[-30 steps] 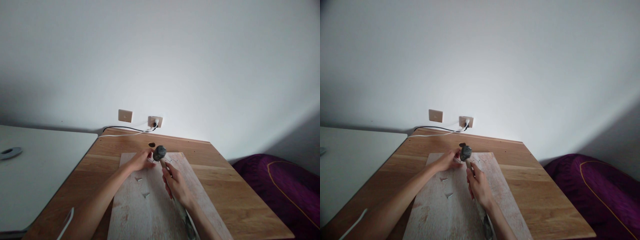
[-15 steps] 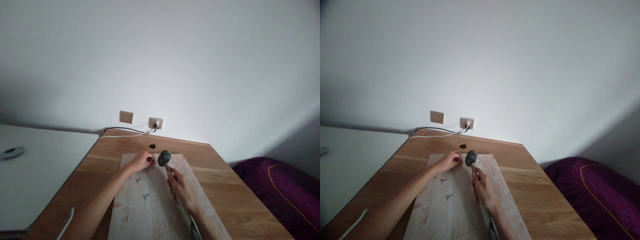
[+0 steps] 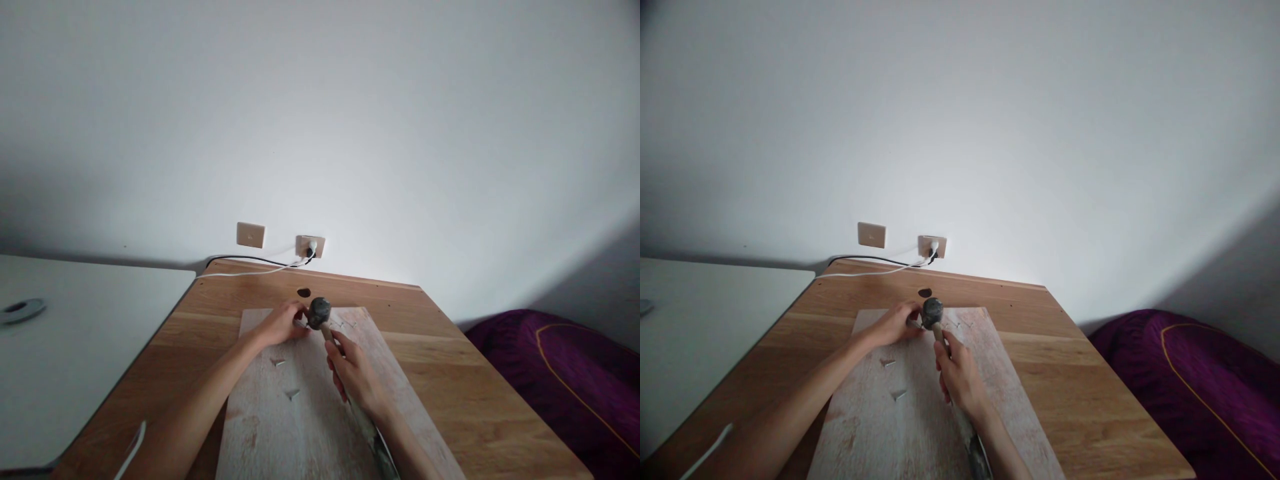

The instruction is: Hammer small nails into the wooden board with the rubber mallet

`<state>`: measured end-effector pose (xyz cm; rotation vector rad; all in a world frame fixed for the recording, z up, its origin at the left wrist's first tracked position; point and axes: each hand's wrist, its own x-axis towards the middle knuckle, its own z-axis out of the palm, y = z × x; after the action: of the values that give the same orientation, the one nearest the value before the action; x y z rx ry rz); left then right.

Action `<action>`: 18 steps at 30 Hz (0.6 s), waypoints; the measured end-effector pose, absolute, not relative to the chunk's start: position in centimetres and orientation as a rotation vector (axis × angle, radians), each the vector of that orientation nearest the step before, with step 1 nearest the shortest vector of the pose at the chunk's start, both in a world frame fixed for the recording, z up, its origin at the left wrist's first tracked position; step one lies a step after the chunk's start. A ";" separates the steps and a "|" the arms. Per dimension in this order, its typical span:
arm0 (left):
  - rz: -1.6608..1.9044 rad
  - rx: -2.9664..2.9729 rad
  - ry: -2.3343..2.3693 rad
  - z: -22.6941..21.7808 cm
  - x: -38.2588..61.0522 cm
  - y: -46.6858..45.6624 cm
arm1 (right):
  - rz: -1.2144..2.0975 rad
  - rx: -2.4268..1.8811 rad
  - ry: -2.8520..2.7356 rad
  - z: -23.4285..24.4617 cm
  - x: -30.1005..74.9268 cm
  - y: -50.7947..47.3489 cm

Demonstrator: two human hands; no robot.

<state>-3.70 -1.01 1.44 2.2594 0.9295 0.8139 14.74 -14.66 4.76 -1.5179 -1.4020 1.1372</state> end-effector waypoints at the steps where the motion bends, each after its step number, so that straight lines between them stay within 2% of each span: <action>1: 0.806 2.252 0.931 1.4 -3.7 -1.0 | 1.130 -1.529 -1.364 4.6 14.8 -14.9; 18: 0.771 2.234 0.875 0.7 -3.6 -0.4 | 1.102 -1.467 -1.363 5.9 14.3 -14.9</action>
<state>-3.56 -0.39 0.72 2.2339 0.8746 0.7705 14.34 -14.94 5.90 -1.4665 -1.3626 1.1017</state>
